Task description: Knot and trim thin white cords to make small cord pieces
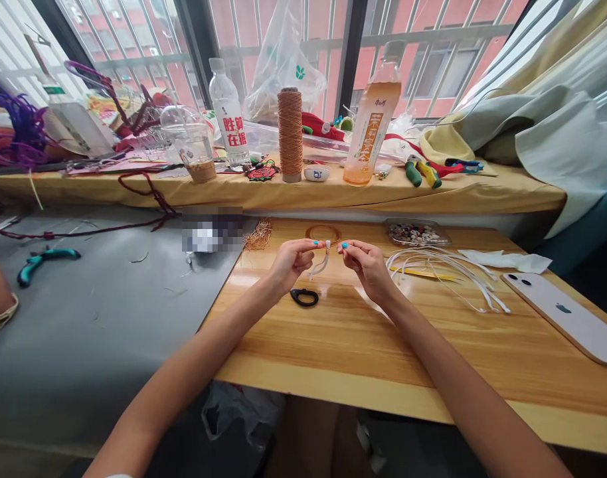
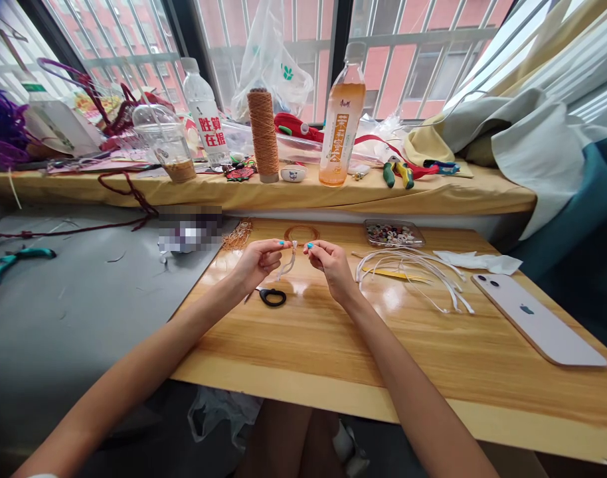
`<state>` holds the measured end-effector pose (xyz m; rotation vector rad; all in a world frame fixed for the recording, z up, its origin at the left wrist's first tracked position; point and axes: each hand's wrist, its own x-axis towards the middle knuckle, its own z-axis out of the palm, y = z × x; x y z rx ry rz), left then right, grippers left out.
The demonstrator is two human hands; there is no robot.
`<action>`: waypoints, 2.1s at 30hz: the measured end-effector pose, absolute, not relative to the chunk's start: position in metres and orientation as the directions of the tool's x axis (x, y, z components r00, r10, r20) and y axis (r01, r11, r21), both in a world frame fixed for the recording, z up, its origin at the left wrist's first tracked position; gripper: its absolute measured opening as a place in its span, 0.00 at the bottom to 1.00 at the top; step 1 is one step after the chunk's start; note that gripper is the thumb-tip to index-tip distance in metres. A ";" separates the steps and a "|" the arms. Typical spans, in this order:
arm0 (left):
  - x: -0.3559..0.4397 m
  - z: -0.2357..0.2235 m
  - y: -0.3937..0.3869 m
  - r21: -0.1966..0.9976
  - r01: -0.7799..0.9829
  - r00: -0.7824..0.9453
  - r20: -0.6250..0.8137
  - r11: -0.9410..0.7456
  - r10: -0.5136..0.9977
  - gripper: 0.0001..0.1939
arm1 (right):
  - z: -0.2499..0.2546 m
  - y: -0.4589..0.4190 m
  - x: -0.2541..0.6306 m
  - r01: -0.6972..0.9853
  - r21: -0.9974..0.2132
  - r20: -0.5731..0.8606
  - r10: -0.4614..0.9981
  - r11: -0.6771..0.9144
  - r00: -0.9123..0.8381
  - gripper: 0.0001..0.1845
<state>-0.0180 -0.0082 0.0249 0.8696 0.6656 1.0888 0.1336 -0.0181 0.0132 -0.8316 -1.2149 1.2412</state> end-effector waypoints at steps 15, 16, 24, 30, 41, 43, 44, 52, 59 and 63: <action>-0.017 0.028 -0.012 0.964 -0.262 0.325 0.131 -0.044 0.937 0.13 | 0.013 -0.019 0.136 -0.558 -0.826 0.195 0.969 0.077 -0.155 0.10; -0.017 0.027 -0.012 0.976 -0.207 0.316 0.139 -0.074 0.939 0.16 | 0.013 -0.019 0.137 -0.597 -0.801 0.181 0.971 0.052 -0.158 0.11; -0.012 0.011 -0.007 0.925 0.224 0.445 0.185 -0.308 0.876 0.12 | 0.016 -0.019 0.139 -0.656 -0.751 0.093 0.973 -0.071 -0.212 0.12; -0.016 0.011 -0.009 0.699 0.464 0.310 0.446 -0.543 0.839 0.12 | 0.014 -0.013 0.141 -0.496 -0.863 0.099 0.995 0.096 0.020 0.06; -0.024 0.005 -0.016 -0.203 0.840 0.435 0.806 -0.503 0.401 0.10 | 0.012 -0.021 0.137 -0.056 -0.998 0.033 0.928 0.014 -0.371 0.15; -0.021 0.004 -0.018 -0.187 0.834 0.439 0.794 -0.519 0.420 0.10 | 0.009 -0.025 0.128 -0.135 -0.989 0.110 0.929 0.066 -0.352 0.15; -0.019 0.003 -0.019 -0.162 0.826 0.440 0.785 -0.540 0.436 0.10 | 0.007 -0.026 0.125 -0.146 -0.986 0.129 0.934 0.084 -0.334 0.15; -0.015 0.007 -0.021 0.258 0.744 0.263 0.735 -0.616 0.625 0.11 | -0.004 -0.017 0.134 0.069 -0.969 0.233 0.972 0.236 -0.039 0.15; -0.014 0.003 -0.019 0.222 0.708 0.301 0.764 -0.671 0.570 0.12 | 0.003 -0.026 0.132 0.538 -0.672 0.535 0.836 0.509 -0.123 0.12; -0.011 -0.001 -0.019 0.260 0.712 0.273 0.754 -0.653 0.598 0.12 | -0.002 -0.025 0.130 0.605 -0.500 0.624 0.742 0.620 -0.245 0.12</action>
